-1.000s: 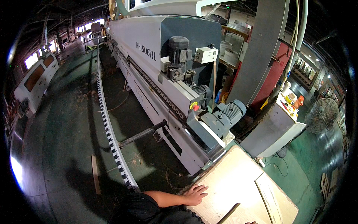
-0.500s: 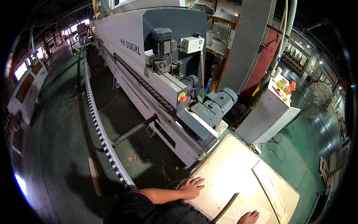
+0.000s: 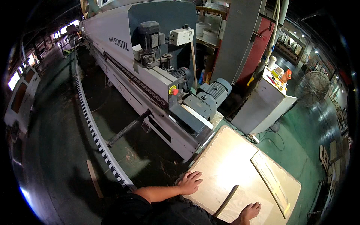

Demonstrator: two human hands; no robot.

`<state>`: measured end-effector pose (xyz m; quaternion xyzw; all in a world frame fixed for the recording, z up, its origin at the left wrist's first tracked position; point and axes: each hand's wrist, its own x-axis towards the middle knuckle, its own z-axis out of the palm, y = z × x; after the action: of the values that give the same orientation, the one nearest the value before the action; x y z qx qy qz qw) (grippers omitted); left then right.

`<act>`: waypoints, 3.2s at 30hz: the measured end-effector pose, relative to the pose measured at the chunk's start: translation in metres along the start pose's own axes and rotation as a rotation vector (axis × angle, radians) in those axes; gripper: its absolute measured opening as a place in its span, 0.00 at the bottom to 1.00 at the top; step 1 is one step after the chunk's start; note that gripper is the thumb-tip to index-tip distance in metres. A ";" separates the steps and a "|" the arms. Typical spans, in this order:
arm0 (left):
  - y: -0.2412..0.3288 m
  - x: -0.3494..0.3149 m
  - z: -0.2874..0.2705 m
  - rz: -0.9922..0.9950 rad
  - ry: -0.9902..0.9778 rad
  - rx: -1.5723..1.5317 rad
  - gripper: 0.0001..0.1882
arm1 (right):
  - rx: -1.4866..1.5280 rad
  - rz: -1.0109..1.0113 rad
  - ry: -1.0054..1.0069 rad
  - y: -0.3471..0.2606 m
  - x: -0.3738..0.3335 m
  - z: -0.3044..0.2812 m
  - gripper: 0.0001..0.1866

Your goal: The person picks off small pieces of material from a wooden frame by hand while sitting on the floor, then stands up to move and arrange wooden panels on a table next to a large industrial machine.

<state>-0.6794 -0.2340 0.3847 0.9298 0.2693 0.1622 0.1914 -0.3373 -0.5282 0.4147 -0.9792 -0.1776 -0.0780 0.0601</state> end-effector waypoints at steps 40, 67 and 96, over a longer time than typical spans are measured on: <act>-0.115 0.298 -0.092 0.246 -0.609 0.886 0.25 | 0.120 -0.002 0.135 0.055 0.009 0.072 0.26; 0.077 0.208 -0.193 -0.187 -0.130 -2.818 0.24 | 0.015 -0.239 0.422 0.022 0.011 0.022 0.14; 0.107 0.178 -0.190 -0.117 -0.065 -2.221 0.29 | -0.100 -0.302 0.553 0.039 0.020 0.042 0.14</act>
<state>-0.5664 -0.1662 0.6339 0.2316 0.0126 0.2793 0.9318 -0.2994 -0.5518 0.3739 -0.8852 -0.2937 -0.3577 0.0458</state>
